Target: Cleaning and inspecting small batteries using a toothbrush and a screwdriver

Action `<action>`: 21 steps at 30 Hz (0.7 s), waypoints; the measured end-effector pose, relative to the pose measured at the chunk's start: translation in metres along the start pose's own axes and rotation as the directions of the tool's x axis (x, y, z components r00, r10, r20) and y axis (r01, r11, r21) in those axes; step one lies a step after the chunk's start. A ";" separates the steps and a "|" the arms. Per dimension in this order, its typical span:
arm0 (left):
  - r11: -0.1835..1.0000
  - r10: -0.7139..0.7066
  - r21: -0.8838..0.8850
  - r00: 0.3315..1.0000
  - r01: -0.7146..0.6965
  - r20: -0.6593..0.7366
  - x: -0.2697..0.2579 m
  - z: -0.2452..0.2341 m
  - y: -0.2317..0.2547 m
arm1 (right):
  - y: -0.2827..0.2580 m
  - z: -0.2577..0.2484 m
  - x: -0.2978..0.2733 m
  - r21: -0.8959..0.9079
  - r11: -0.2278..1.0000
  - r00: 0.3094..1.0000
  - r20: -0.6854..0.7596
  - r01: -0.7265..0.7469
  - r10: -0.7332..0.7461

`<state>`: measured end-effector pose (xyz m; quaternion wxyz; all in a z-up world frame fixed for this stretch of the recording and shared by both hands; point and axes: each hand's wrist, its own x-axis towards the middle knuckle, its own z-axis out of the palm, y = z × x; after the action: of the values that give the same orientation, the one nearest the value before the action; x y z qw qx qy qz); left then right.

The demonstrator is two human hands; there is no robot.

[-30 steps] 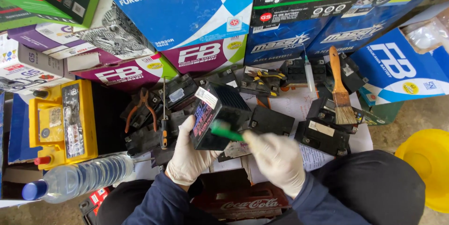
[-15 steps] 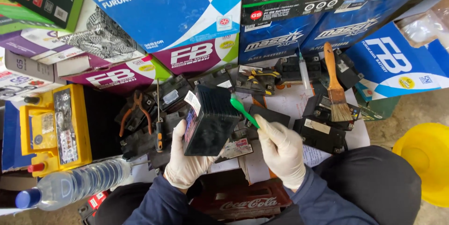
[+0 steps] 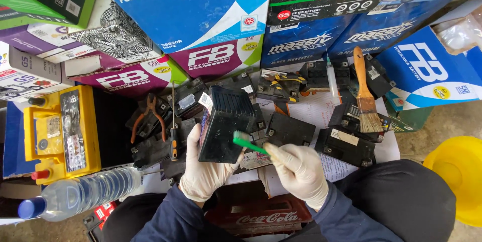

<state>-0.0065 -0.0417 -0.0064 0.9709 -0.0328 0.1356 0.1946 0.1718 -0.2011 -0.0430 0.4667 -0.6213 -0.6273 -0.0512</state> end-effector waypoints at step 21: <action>0.999 -0.020 0.035 0.978 0.027 -0.206 0.000 -0.026 0.003 | 0.004 -0.014 0.030 0.096 0.992 0.994 0.078 -0.085 0.078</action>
<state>-0.0140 -0.0415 -0.0312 0.9543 -0.0361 0.2386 0.1761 0.1893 -0.1877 -0.0179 0.4749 -0.6242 -0.6200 0.0222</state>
